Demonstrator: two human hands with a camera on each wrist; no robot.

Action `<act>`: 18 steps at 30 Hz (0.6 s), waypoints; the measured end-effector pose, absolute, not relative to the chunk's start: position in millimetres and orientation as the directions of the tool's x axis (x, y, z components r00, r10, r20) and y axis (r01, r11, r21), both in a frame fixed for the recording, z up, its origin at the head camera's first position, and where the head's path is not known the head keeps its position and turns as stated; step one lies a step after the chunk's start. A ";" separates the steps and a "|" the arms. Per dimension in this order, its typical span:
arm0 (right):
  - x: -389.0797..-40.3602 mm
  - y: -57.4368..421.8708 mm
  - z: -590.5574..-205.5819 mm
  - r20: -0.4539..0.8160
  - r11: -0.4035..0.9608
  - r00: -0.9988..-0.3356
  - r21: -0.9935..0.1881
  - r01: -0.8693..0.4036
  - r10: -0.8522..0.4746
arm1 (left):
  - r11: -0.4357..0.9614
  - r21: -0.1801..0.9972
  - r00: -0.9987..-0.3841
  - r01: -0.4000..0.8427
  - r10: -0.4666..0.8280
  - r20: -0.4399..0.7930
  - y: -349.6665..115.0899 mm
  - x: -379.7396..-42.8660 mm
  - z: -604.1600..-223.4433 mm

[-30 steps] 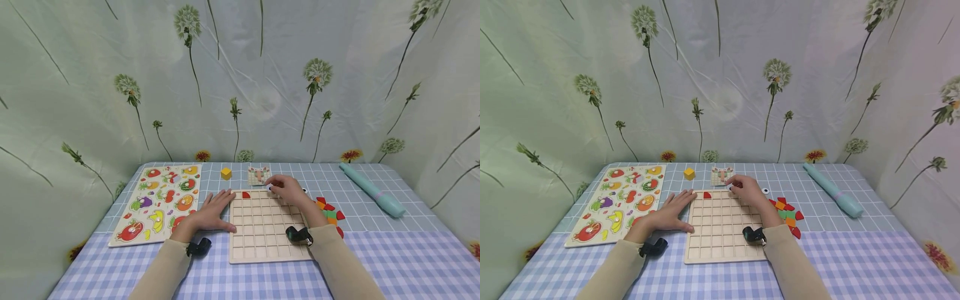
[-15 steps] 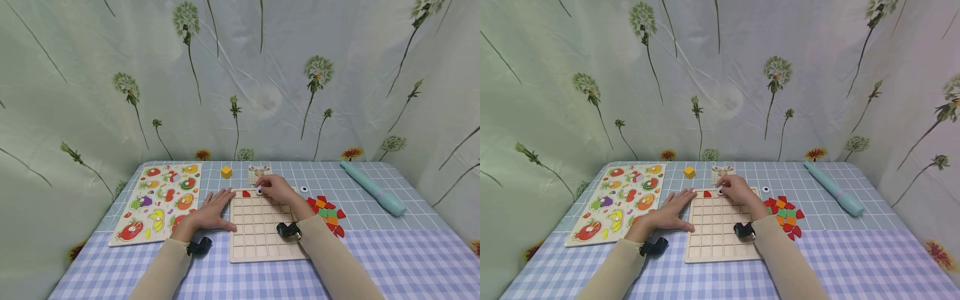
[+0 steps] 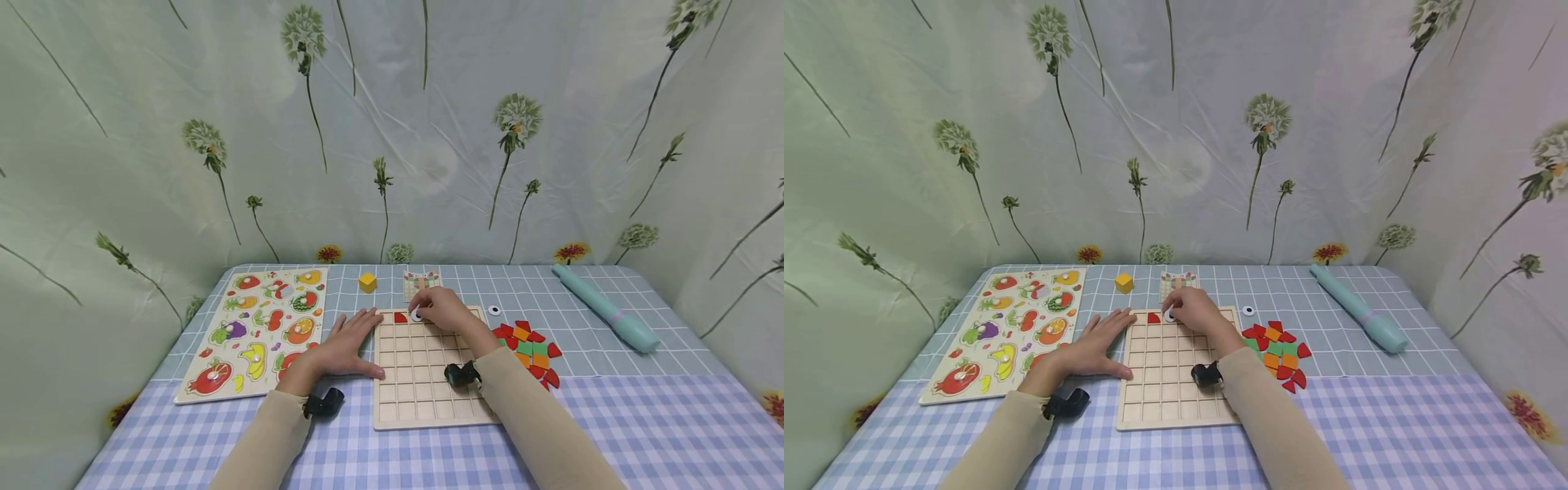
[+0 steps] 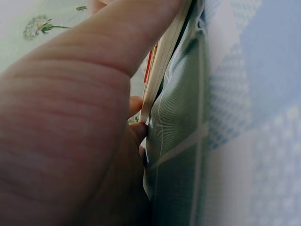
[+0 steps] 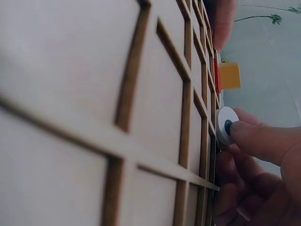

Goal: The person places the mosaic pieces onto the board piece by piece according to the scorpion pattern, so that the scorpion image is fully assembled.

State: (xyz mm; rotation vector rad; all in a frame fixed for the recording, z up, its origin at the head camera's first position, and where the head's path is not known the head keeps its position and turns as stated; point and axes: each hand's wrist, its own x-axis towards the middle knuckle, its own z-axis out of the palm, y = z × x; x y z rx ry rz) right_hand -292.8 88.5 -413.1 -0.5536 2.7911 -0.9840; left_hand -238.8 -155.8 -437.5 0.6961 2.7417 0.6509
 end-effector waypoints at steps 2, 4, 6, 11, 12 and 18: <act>-292.9 87.8 -413.5 -0.001 0.721 -0.928 -0.630 -0.290 -0.374 | 0.785 0.478 -0.857 0.394 0.501 -0.117 -155.8 -238.5 -437.0; -293.1 87.5 -413.5 0.005 0.718 -0.928 -0.631 -0.293 -0.373 | 0.785 0.477 -0.856 0.396 0.503 -0.116 -155.9 -238.4 -436.8; -293.3 87.2 -413.6 0.010 0.716 -0.927 -0.631 -0.297 -0.375 | 0.784 0.475 -0.855 0.399 0.505 -0.115 -156.1 -238.4 -436.6; -294.2 86.4 -415.2 0.008 0.724 -0.928 -0.623 -0.295 -0.372 | 0.783 0.474 -0.855 0.404 0.507 -0.109 -157.2 -239.5 -437.6; -294.4 86.2 -415.5 0.007 0.726 -0.929 -0.622 -0.293 -0.369 | 0.782 0.473 -0.855 0.405 0.508 -0.107 -157.3 -239.9 -437.9; -296.3 85.9 -416.6 0.013 0.743 -0.926 -0.593 -0.310 -0.376 | 0.780 0.477 -0.853 0.406 0.511 -0.110 -156.7 -240.2 -438.9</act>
